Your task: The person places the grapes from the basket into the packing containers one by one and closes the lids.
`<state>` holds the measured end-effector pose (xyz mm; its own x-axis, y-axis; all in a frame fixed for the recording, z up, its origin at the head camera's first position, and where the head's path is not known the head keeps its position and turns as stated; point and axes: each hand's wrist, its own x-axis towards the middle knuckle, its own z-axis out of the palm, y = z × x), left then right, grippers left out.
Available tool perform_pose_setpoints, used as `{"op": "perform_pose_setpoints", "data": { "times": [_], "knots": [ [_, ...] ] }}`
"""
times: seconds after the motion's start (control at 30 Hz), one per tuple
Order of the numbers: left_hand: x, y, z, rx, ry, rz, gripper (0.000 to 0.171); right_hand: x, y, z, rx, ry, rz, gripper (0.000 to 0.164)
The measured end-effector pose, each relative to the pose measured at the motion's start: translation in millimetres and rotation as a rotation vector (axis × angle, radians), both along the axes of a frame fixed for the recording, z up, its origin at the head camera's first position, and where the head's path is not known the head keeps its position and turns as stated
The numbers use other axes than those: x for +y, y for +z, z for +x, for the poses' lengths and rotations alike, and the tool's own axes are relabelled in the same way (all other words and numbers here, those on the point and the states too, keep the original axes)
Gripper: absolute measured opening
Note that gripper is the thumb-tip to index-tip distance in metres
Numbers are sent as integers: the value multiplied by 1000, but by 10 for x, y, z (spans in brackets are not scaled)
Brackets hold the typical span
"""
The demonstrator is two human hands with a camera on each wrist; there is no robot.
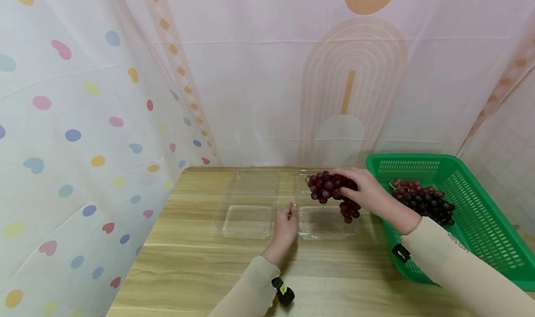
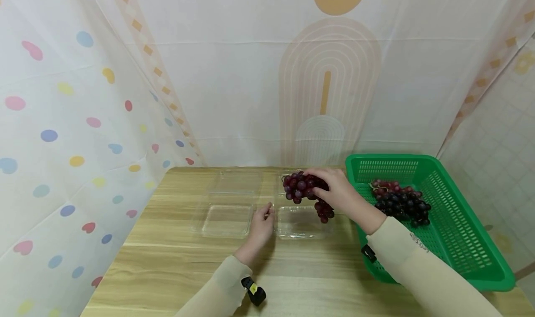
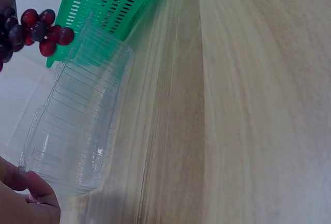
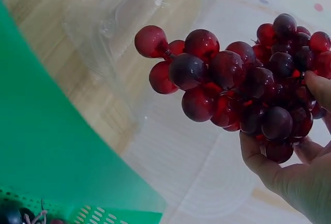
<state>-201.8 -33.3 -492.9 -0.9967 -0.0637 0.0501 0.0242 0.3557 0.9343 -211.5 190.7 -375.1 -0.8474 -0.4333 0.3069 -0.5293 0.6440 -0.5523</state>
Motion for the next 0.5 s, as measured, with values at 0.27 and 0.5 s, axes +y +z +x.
{"op": "perform_pose_setpoints", "data": {
  "times": [0.27, 0.5],
  "knots": [
    [14, -2, 0, 15, 13, 20, 37, -96, -87, -46, 13, 31, 27, 43],
    [8, -32, -29, 15, 16, 52, 36, -198, -129, -65, 9, 39, 87, 43]
  ]
}}
